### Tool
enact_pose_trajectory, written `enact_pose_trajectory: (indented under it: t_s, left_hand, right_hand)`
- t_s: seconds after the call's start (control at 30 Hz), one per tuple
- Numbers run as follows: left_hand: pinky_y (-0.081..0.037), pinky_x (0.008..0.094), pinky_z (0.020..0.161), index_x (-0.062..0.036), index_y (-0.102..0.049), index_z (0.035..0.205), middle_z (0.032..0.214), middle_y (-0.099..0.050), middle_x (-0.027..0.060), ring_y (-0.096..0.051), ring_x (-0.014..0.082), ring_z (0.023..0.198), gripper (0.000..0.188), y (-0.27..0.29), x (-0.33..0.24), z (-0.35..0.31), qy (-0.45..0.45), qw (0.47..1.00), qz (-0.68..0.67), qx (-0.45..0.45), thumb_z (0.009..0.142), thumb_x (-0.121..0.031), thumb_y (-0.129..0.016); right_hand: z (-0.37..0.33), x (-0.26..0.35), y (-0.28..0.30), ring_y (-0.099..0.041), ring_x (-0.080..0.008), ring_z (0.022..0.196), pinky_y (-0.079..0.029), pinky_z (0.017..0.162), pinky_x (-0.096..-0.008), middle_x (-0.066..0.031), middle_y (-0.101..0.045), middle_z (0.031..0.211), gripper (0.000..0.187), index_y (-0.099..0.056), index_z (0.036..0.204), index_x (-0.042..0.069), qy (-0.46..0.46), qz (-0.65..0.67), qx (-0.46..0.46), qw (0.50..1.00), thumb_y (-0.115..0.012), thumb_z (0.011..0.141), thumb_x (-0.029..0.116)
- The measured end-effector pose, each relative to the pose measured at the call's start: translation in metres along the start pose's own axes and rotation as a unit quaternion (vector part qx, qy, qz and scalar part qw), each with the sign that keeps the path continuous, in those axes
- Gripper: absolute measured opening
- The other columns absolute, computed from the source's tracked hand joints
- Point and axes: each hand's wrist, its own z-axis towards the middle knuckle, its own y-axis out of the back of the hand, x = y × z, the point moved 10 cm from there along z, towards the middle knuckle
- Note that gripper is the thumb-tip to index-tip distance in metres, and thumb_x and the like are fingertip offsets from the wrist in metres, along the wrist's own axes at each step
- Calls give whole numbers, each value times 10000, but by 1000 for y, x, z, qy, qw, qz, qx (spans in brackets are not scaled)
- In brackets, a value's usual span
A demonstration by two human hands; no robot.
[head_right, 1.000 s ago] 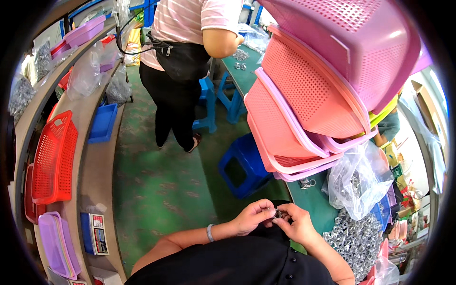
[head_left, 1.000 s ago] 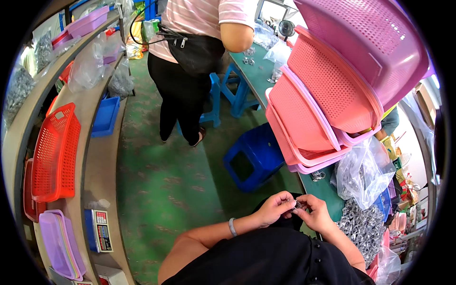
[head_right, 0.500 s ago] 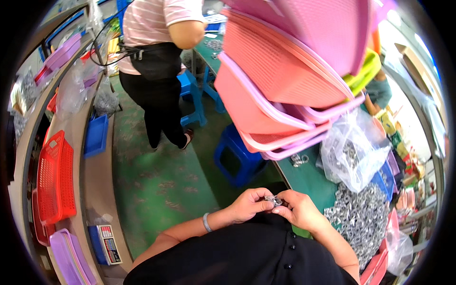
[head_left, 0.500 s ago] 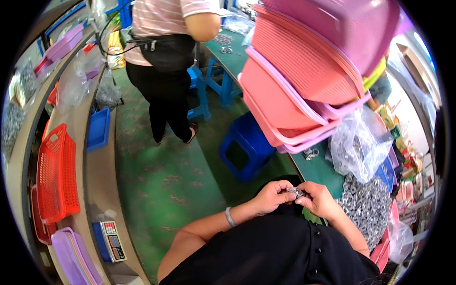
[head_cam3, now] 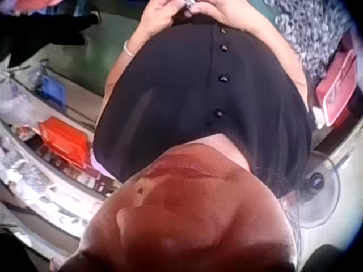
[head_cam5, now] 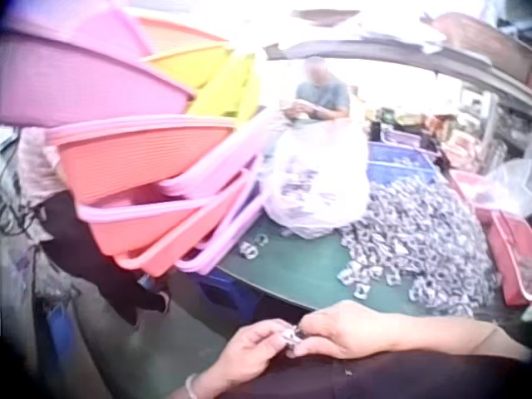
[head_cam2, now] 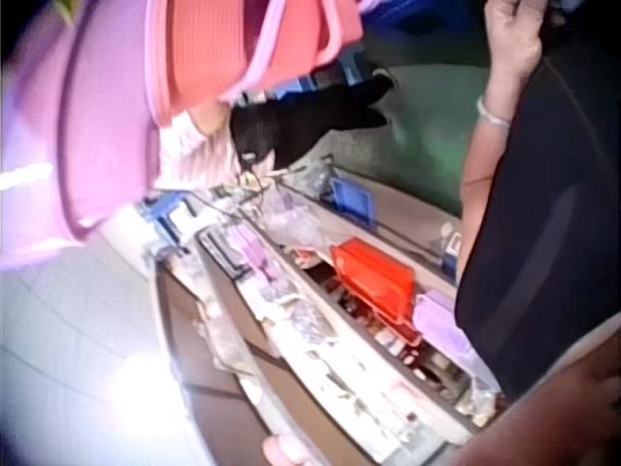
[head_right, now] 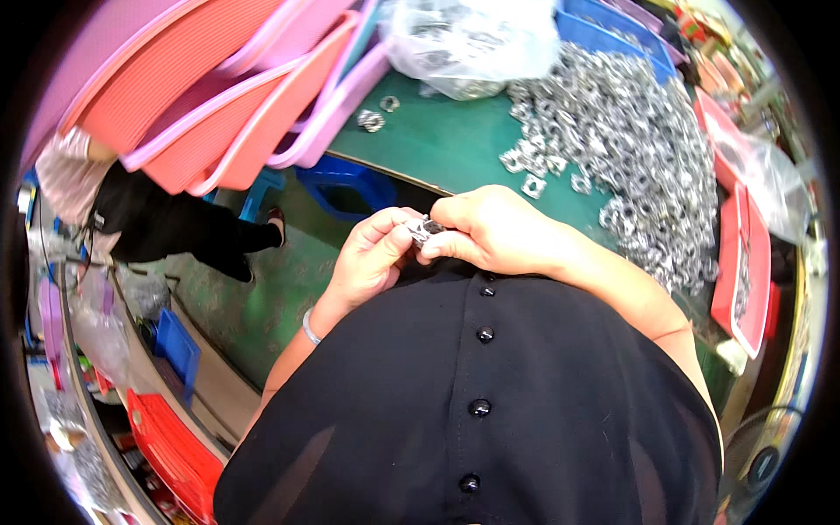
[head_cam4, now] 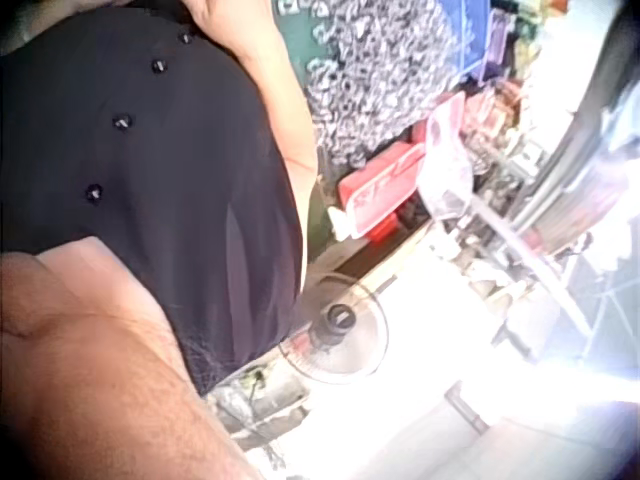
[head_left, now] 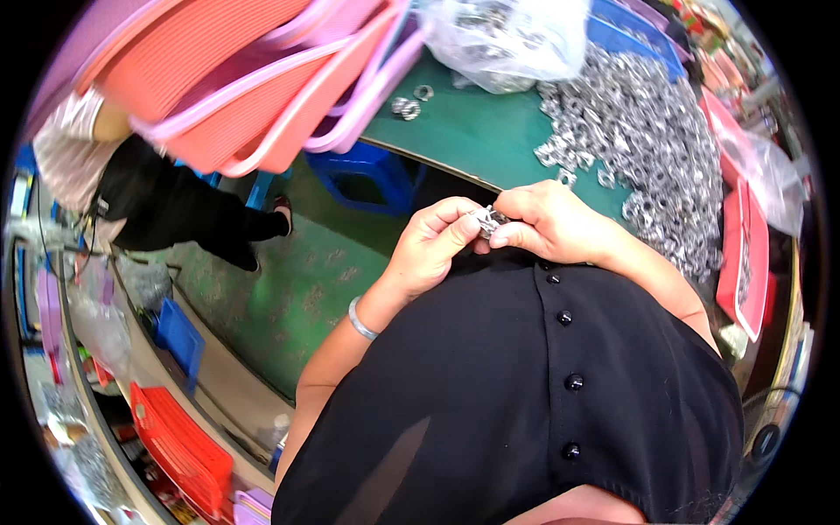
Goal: The person joins together small metal ring-shaped components by hand on a work table, turning them over and checking their fit.
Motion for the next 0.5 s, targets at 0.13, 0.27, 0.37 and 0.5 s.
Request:
enact_pose_trajectory:
  t_s: [0.13, 0.27, 0.37, 0.5]
  left_hand:
    - [-440, 241, 692, 27, -568, 907, 926, -520, 46, -516, 112, 742, 159, -17, 7, 18, -6, 1000, 15, 18, 903, -124, -519]
    - [-437, 237, 697, 28, -562, 888, 915, -523, 45, -521, 112, 747, 156, -34, 10, 32, 40, 998, 35, 21, 907, -117, -507]
    - [-433, 227, 718, 20, -554, 941, 934, -544, 41, -522, 97, 769, 153, -33, 12, 36, 41, 997, 69, 15, 903, -124, -517]
    - [-419, 226, 777, 19, -554, 998, 910, -562, 37, -517, 92, 830, 179, -34, 16, 40, 21, 999, 50, 5, 902, -129, -522]
  right_hand:
    - [-27, -21, 9, -551, -341, 625, -417, 557, -395, -153, -549, 659, 353, -533, 740, 10, -19, 50, -46, 998, -604, 813, 348]
    - [-44, -36, 19, -546, -324, 586, -416, 541, -381, -152, -548, 636, 341, -542, 751, 14, -46, 82, -84, 992, -602, 818, 342]
    - [-51, -39, 23, -529, -297, 564, -409, 530, -363, -140, -533, 624, 319, -538, 757, 11, -37, 99, -104, 989, -601, 825, 316]
    - [-55, -45, 20, -501, -244, 551, -395, 524, -332, -113, -509, 617, 281, -532, 764, 1, -41, 135, -111, 984, -610, 828, 263]
